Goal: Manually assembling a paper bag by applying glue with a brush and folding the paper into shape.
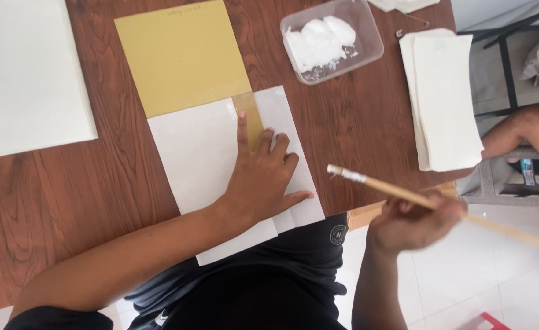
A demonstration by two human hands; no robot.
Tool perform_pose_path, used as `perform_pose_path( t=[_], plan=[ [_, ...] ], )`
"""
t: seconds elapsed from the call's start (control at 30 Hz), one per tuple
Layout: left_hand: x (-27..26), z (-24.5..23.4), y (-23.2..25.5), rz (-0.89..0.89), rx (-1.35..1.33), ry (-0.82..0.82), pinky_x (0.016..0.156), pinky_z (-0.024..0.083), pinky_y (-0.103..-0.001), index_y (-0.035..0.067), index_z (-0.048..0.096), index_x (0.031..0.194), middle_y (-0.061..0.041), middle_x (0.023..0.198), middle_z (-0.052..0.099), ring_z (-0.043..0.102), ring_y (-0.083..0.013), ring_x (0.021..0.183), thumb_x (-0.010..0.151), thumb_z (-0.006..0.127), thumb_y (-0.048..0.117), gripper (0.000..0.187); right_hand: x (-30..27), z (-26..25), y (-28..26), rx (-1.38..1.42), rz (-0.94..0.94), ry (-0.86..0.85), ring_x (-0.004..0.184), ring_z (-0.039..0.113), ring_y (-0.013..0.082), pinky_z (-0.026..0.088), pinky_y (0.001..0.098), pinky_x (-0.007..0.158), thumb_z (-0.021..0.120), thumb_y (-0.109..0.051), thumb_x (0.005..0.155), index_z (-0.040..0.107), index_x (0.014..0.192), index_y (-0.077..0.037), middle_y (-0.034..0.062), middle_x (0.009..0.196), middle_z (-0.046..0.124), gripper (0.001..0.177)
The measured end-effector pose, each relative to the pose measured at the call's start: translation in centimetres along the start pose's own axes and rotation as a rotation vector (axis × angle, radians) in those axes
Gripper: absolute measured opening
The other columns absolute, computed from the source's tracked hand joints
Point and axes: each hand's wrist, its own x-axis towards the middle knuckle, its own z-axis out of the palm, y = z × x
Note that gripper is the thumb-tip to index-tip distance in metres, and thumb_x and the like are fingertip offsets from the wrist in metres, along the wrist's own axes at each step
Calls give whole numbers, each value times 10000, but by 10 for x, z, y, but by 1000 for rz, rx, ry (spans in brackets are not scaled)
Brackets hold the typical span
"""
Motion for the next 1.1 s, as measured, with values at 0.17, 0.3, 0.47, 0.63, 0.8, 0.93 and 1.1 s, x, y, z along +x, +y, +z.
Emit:
perform_pose_path(
  t=[0.17, 0.3, 0.47, 0.63, 0.8, 0.93, 1.1],
  plan=[
    [1, 7, 6, -16, 52, 14, 1160, 138, -795, 157, 730, 955, -112, 1149, 639, 598, -376, 1166, 706, 688, 925, 808, -40, -40, -6, -122, -258, -19, 376, 328, 139, 241, 254, 311, 440, -452, 1104, 432, 959, -136, 17, 599, 325, 348],
    [2, 6, 6, -15, 72, 24, 1160, 152, -788, 170, 727, 952, -98, 1137, 641, 596, -358, 1139, 651, 739, 927, 815, -56, -57, -4, -298, -428, -161, 343, 409, 220, 248, 269, 305, 348, -392, 1146, 373, 983, -70, 74, 522, 322, 361],
    [0, 9, 6, -2, 86, 37, 1158, 148, -790, 168, 729, 966, -103, 1144, 641, 608, -351, 1148, 660, 733, 942, 833, -68, -93, 24, -198, -522, -292, 399, 459, 181, 320, 265, 346, 392, -312, 1134, 440, 942, -76, 84, 535, 428, 309],
    [0, 7, 5, 10, 70, 50, 1156, 143, -790, 169, 726, 972, -103, 1153, 647, 624, -356, 1173, 665, 764, 913, 805, -67, -113, 29, -182, -624, -501, 353, 337, 124, 243, 271, 308, 371, -237, 1118, 441, 930, -71, 20, 492, 363, 260],
    [-1, 8, 5, 19, 81, 40, 1159, 123, -788, 167, 721, 981, -116, 1141, 644, 636, -357, 1183, 683, 770, 900, 793, -72, -109, 18, -188, -684, -342, 378, 445, 194, 343, 293, 356, 382, -261, 1118, 372, 903, -77, 91, 568, 448, 282],
    [-1, 8, 6, 23, 83, 40, 1159, 138, -784, 167, 725, 995, -115, 1151, 644, 635, -353, 1181, 679, 769, 900, 799, -69, -104, 16, -197, -708, -451, 401, 462, 141, 339, 274, 353, 382, -265, 1122, 431, 912, -83, 56, 562, 471, 282],
    [-1, 8, 5, 25, 101, 31, 1157, 141, -784, 171, 726, 1003, -112, 1162, 639, 622, -343, 1176, 695, 746, 905, 797, -70, -108, 17, -205, -630, -449, 386, 437, 144, 326, 253, 374, 407, -269, 1101, 427, 829, -91, 43, 527, 434, 325]
  ],
)
